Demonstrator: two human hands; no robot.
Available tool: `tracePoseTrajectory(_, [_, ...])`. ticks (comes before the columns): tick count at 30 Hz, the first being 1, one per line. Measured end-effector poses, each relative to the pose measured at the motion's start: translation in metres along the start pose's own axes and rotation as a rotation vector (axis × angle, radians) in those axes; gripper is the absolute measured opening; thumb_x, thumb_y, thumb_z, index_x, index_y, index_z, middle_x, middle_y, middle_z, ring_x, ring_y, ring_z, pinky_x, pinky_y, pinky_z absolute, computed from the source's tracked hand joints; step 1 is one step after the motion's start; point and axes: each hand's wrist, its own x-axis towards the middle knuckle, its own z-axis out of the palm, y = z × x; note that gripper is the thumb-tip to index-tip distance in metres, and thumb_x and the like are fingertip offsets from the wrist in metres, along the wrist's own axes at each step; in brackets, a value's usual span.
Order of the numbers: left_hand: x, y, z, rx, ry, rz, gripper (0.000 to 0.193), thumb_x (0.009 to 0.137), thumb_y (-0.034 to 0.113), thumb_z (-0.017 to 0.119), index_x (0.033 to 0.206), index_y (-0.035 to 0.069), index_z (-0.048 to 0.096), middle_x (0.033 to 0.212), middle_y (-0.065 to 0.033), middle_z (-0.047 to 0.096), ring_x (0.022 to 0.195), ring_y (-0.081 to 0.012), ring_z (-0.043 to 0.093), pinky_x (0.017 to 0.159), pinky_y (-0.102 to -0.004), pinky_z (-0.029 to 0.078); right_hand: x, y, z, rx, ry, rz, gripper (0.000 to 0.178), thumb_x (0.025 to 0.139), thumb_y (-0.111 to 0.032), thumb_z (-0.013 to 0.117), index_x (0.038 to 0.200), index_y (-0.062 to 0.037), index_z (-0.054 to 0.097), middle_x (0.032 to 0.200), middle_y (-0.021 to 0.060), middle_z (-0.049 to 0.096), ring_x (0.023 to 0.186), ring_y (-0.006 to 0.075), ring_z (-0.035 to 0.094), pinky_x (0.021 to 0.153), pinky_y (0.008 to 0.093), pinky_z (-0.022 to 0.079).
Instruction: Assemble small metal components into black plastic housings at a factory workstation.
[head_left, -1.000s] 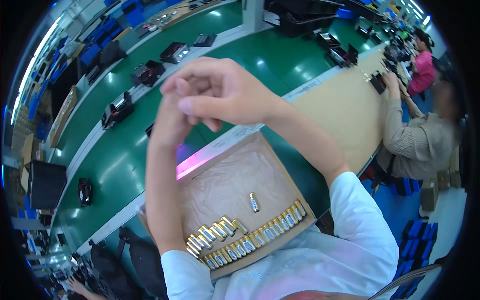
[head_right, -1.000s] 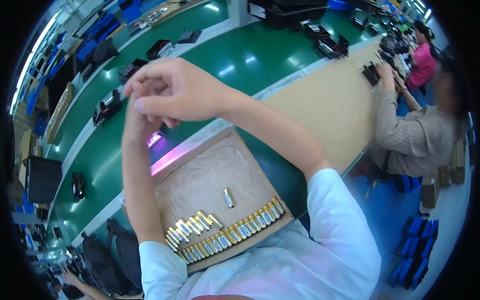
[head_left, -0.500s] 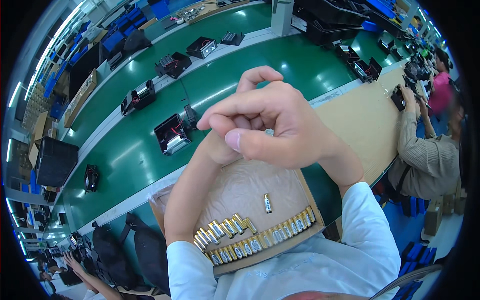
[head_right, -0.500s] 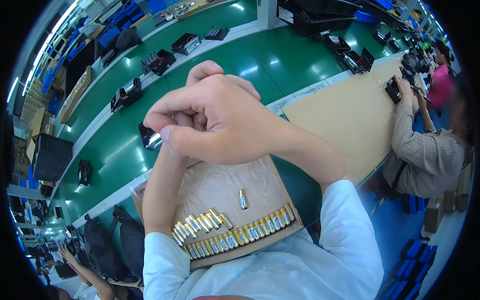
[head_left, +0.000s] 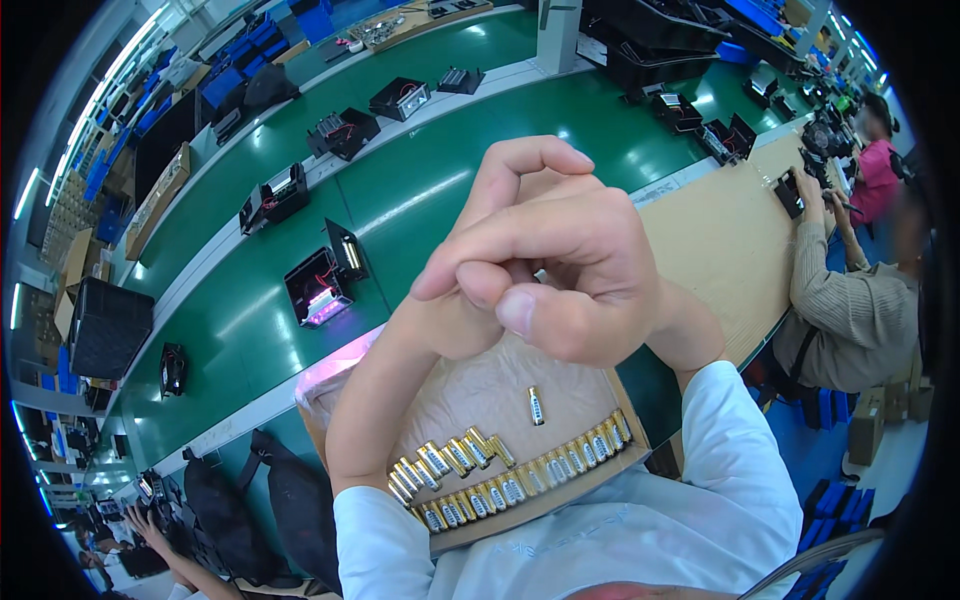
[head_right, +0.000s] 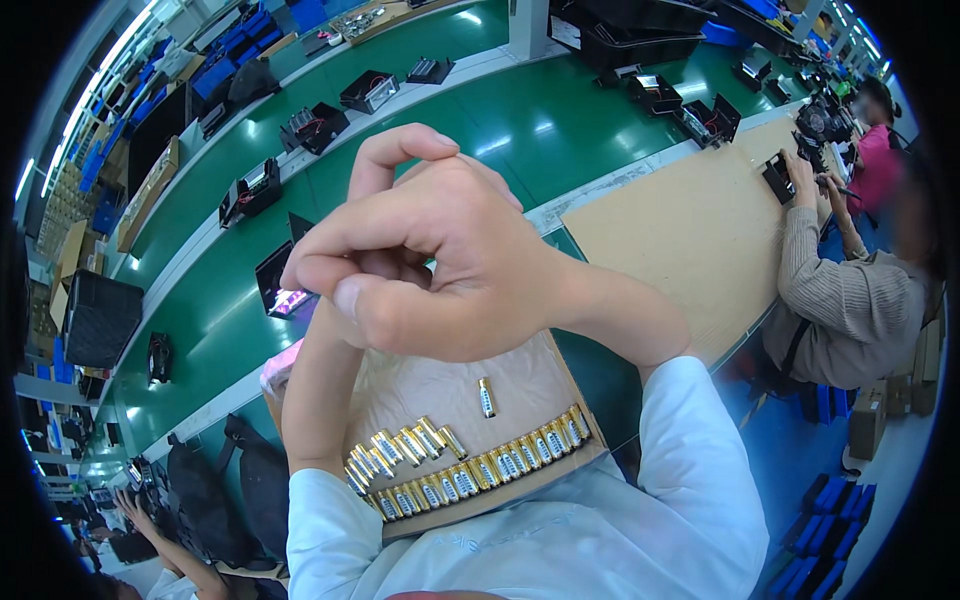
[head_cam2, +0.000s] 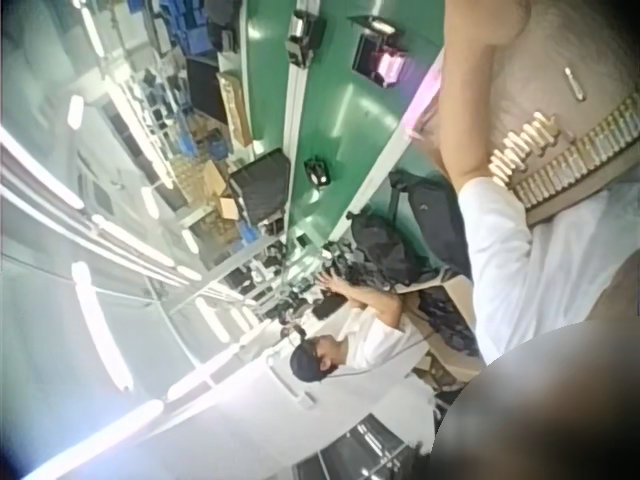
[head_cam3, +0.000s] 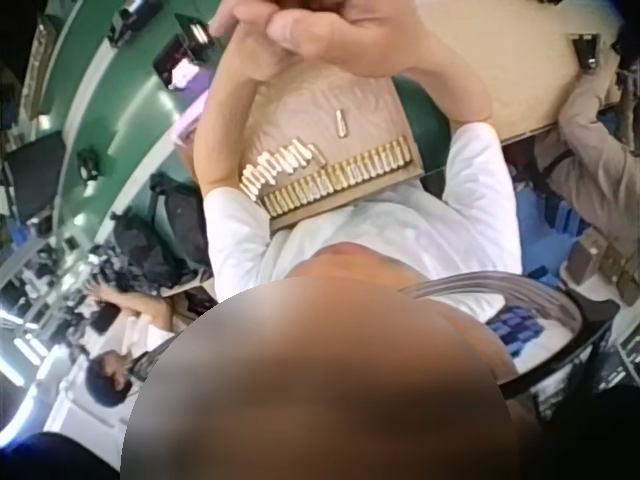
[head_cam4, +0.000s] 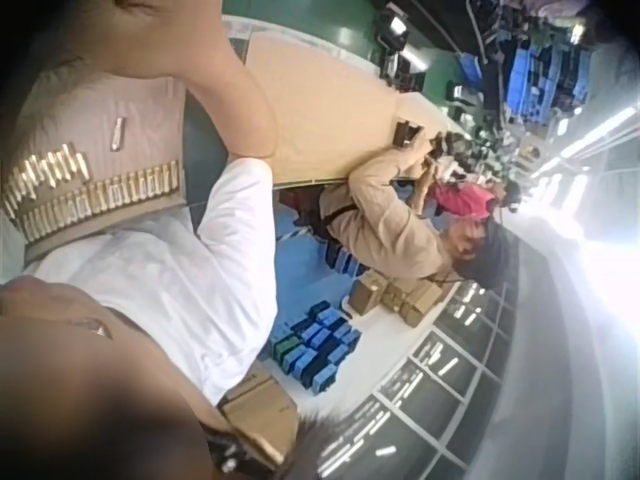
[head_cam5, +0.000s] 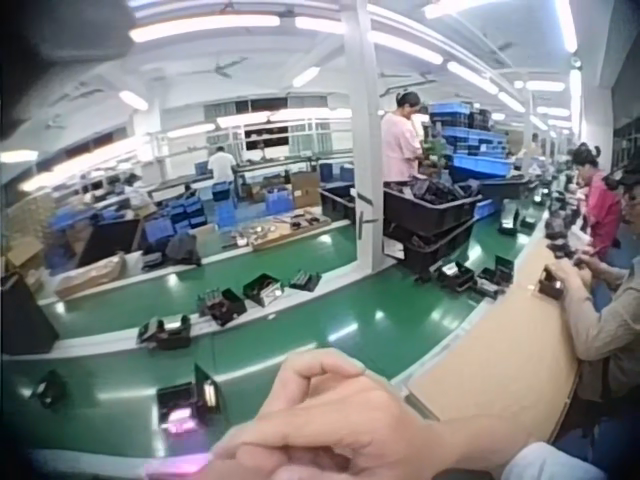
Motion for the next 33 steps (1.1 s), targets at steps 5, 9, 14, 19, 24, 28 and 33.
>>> tracePoseTrajectory(5, [0.000,0.015,0.005,-0.015,0.010,0.031,0.066,0.092,0.054,0.052,0.135,0.006,0.041,0.117,-0.0105,0.050,0.093,-0.0192,0.054,0.080,-0.0316,0.043,-0.001,0.008,0.001,0.022,-0.019,-0.118,0.037,0.066,-0.012,0.053,0.094,0.0021,0.073,0.064,0.0016,0.059,0.047,0.0077,0.039,0.051,0.0174,0.032])
tracePoseTrajectory(9, [0.001,0.024,0.010,-0.051,0.020,0.075,0.071,0.092,0.060,0.049,0.133,0.003,0.042,0.115,-0.0123,0.052,0.091,-0.0207,0.055,0.080,-0.0326,0.044,0.001,0.014,0.002,0.004,-0.025,-0.204,0.040,0.066,-0.015,0.051,0.096,0.0025,0.072,0.068,0.0034,0.061,0.047,0.0073,0.041,0.048,0.0177,0.033])
tracePoseTrajectory(14, [0.004,0.033,0.016,-0.090,0.030,0.131,0.078,0.092,0.067,0.046,0.132,0.000,0.042,0.114,-0.0145,0.053,0.089,-0.0226,0.056,0.079,-0.0338,0.046,-0.001,-0.002,0.001,0.083,-0.018,-0.081,0.035,0.069,-0.012,0.049,0.093,0.0024,0.072,0.065,0.0013,0.060,0.053,0.0094,0.044,0.059,0.0190,0.036])
tracePoseTrajectory(19, [0.006,0.032,0.020,-0.077,0.050,0.150,0.077,0.093,0.066,0.045,0.129,-0.002,0.045,0.116,-0.0168,0.052,0.086,-0.0231,0.057,0.078,-0.0335,0.047,0.000,-0.017,-0.002,0.203,0.000,0.130,0.031,0.072,-0.010,0.050,0.090,0.0030,0.071,0.065,0.0005,0.059,0.056,0.0111,0.045,0.065,0.0199,0.037])
tracePoseTrajectory(24, [0.000,0.029,0.024,0.000,0.120,0.136,0.067,0.098,0.057,0.043,0.125,-0.004,0.051,0.122,-0.0202,0.048,0.083,-0.0222,0.058,0.075,-0.0316,0.049,0.005,-0.018,-0.005,0.300,0.018,0.235,0.033,0.072,-0.018,0.053,0.089,0.0040,0.070,0.074,0.0045,0.058,0.049,0.0107,0.044,0.053,0.0193,0.034])
tracePoseTrajectory(28, [-0.011,0.044,0.027,0.019,0.194,0.038,0.062,0.100,0.051,0.042,0.122,-0.005,0.054,0.124,-0.0213,0.046,0.080,-0.0211,0.058,0.073,-0.0299,0.049,0.007,-0.016,-0.005,0.407,0.005,0.314,0.036,0.072,-0.025,0.056,0.087,0.0048,0.070,0.081,0.0077,0.058,0.043,0.0103,0.043,0.043,0.0189,0.032])
tracePoseTrajectory(33, [-0.009,0.064,0.039,-0.101,0.229,-0.185,0.056,0.103,0.045,0.039,0.120,-0.005,0.057,0.123,-0.0206,0.047,0.076,-0.0184,0.056,0.070,-0.0266,0.048,0.006,-0.019,-0.009,0.476,0.018,0.395,0.040,0.072,-0.030,0.059,0.087,0.0058,0.070,0.087,0.0104,0.057,0.038,0.0102,0.042,0.034,0.0188,0.030])
